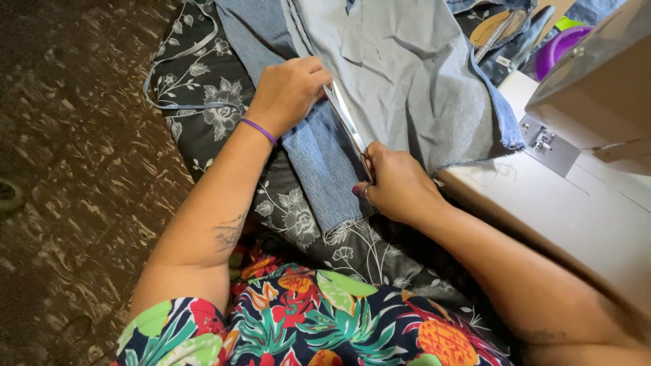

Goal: The person uses a pair of scissors to cut a piece of light blue denim fabric that is laid out on their lap. They carefully trim the edges and cut along a seam line, adjusting the fabric with their hands as they work.

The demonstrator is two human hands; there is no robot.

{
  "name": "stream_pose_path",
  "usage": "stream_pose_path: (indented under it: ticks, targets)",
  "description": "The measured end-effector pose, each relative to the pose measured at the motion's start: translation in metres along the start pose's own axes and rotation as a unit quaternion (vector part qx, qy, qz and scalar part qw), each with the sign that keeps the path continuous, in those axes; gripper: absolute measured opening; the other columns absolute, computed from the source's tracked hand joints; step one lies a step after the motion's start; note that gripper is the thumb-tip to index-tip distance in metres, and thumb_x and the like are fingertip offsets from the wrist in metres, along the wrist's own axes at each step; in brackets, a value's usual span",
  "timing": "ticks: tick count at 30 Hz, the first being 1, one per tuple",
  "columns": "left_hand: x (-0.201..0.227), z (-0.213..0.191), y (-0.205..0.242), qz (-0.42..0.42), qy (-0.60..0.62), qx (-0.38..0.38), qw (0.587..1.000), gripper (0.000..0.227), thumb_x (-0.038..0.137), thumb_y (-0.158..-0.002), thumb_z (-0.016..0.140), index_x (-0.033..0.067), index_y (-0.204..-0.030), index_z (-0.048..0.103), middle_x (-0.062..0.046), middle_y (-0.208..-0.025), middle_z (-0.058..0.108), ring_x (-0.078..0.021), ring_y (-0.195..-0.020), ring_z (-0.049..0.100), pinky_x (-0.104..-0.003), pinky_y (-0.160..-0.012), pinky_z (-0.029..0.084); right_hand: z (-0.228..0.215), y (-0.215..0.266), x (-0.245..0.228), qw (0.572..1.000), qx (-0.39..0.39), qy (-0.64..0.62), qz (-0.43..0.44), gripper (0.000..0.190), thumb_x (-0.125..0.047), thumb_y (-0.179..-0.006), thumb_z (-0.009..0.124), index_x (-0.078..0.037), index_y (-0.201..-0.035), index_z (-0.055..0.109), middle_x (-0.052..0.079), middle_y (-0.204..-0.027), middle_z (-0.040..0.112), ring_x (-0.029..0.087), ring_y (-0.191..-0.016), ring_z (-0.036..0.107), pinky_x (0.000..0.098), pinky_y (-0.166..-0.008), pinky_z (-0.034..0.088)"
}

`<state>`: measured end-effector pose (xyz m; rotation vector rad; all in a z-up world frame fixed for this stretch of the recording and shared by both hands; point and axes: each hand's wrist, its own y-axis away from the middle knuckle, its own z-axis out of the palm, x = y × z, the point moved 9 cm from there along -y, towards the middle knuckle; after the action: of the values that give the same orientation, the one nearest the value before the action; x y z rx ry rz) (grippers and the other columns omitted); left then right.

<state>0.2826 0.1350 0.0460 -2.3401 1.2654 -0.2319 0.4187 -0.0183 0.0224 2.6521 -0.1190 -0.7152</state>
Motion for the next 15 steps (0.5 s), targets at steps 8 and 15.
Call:
stream_pose_path:
  ticks: [8, 15]
  targets:
    - [-0.017, 0.006, 0.008, -0.040, 0.188, 0.015, 0.981, 0.026, -0.015, -0.085, 0.068, 0.0039, -0.103, 0.072, -0.012, -0.108, 0.069, -0.0334, -0.095, 0.067, -0.046, -0.076, 0.057, 0.010, 0.012, -0.014, 0.977, 0.156, 0.051, -0.133, 0.040, -0.027, -0.082, 0.083, -0.014, -0.107, 0.055, 0.009, -0.084, 0.071, 0.043, -0.079, 0.070, 0.0555, -0.068, 0.051]
    - [-0.022, 0.004, 0.006, -0.051, 0.187, 0.011, 0.981, 0.017, -0.002, -0.088, 0.080, 0.0088, -0.100, 0.074, -0.008, -0.100, 0.071, -0.0325, -0.091, 0.067, -0.046, -0.073, 0.054, 0.020, 0.041, -0.077, 0.873, 0.191, -0.019, -0.449, 0.033, -0.025, -0.098, 0.075, -0.004, -0.110, 0.052, 0.021, -0.149, 0.058, 0.044, -0.142, 0.059, 0.0532, -0.110, 0.046]
